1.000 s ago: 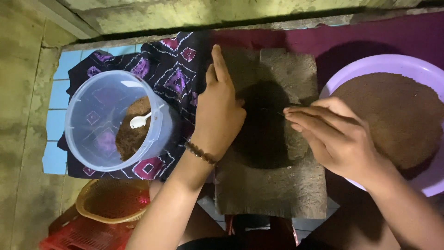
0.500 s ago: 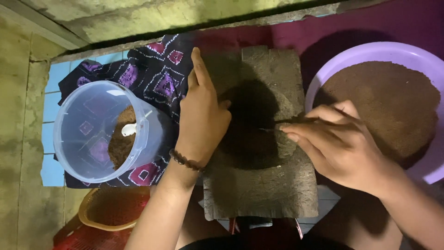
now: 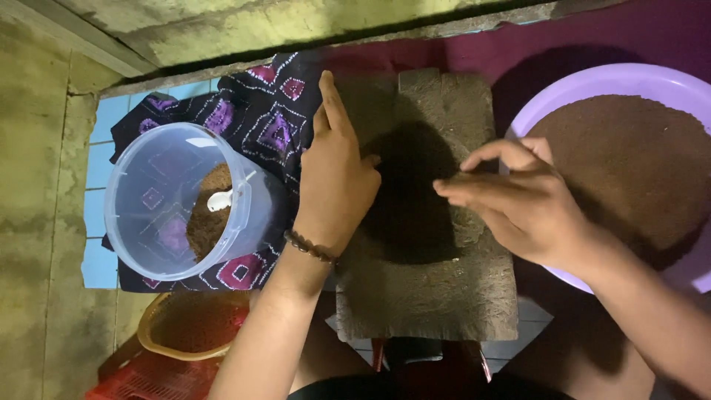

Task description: The person uses a spoon to scrape a brown powder from a stone grinding slab into a purple bowl. They then use the spoon to level the powder in the bowl and scrape the remaining powder from the slab.

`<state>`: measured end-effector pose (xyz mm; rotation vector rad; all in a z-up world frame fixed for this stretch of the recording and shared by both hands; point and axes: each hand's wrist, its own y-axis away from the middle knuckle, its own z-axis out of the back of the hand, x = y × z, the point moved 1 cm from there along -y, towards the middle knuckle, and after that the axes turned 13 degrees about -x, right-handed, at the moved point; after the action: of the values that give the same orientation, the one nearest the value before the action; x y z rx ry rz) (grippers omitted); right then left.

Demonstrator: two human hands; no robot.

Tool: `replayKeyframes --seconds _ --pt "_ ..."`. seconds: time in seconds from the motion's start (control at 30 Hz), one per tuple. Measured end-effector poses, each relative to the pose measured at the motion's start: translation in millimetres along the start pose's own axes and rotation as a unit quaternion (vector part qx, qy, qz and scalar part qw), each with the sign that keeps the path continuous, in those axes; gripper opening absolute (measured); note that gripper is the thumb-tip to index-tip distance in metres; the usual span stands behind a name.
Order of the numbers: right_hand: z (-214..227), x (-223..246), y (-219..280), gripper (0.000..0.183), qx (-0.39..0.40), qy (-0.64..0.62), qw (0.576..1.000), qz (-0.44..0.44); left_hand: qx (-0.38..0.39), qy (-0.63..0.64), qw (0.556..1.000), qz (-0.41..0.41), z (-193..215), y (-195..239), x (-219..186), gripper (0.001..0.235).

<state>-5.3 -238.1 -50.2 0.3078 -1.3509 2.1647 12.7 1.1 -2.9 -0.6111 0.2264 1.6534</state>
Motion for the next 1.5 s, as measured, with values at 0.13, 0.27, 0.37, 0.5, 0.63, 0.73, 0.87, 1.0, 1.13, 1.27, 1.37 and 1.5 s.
replayKeyframes --seconds 0.13,0.27,0.37,0.5,0.63,0.73,0.87,1.0,1.13,1.27,1.37,1.5 --pt "14 16 0 0.024 0.049 -0.006 0.998 -0.028 -0.007 0.001 1.0 -0.012 0 1 2 0.112" --pt "26 19 1 0.027 0.048 -0.007 0.999 -0.019 -0.011 -0.002 1.0 -0.017 -2 1 4 0.112" --pt "27 17 -1 0.031 0.009 0.025 1.0 -0.012 -0.02 0.003 0.999 -0.025 -2 1 3 0.113" --pt "15 10 0 0.024 -0.017 0.135 0.99 0.032 -0.004 -0.001 1.0 -0.013 1 2 0 0.11" --pt "13 27 -11 0.006 0.005 0.211 0.975 0.075 0.001 -0.006 1.0 -0.007 2 1 0 0.109" --pt "9 27 -2 0.006 0.053 0.3 0.948 0.088 -0.005 -0.008 1.0 -0.013 1 1 2 0.11" --pt "13 30 -16 0.005 0.126 0.33 0.924 0.145 0.0 -0.003 1.0 -0.002 2 3 0 0.11" --pt "17 25 -19 0.022 0.216 0.406 0.876 0.146 0.0 -0.001 1.0 -0.001 3 1 -1 0.109" --pt "17 21 -10 0.031 0.327 0.391 0.858 0.064 -0.01 -0.001 1.0 -0.018 0 2 2 0.109" --pt "20 28 -11 0.022 0.408 0.366 0.836 -0.011 -0.001 -0.004 1.0 -0.006 1 1 1 0.111" --pt "24 33 -20 0.014 0.434 0.345 0.825 -0.109 0.002 -0.006 1.0 0.003 1 1 0 0.111" --pt "26 32 -25 0.02 0.412 0.269 0.842 -0.22 0.0 -0.005 1.0 0.0 2 1 0 0.109"
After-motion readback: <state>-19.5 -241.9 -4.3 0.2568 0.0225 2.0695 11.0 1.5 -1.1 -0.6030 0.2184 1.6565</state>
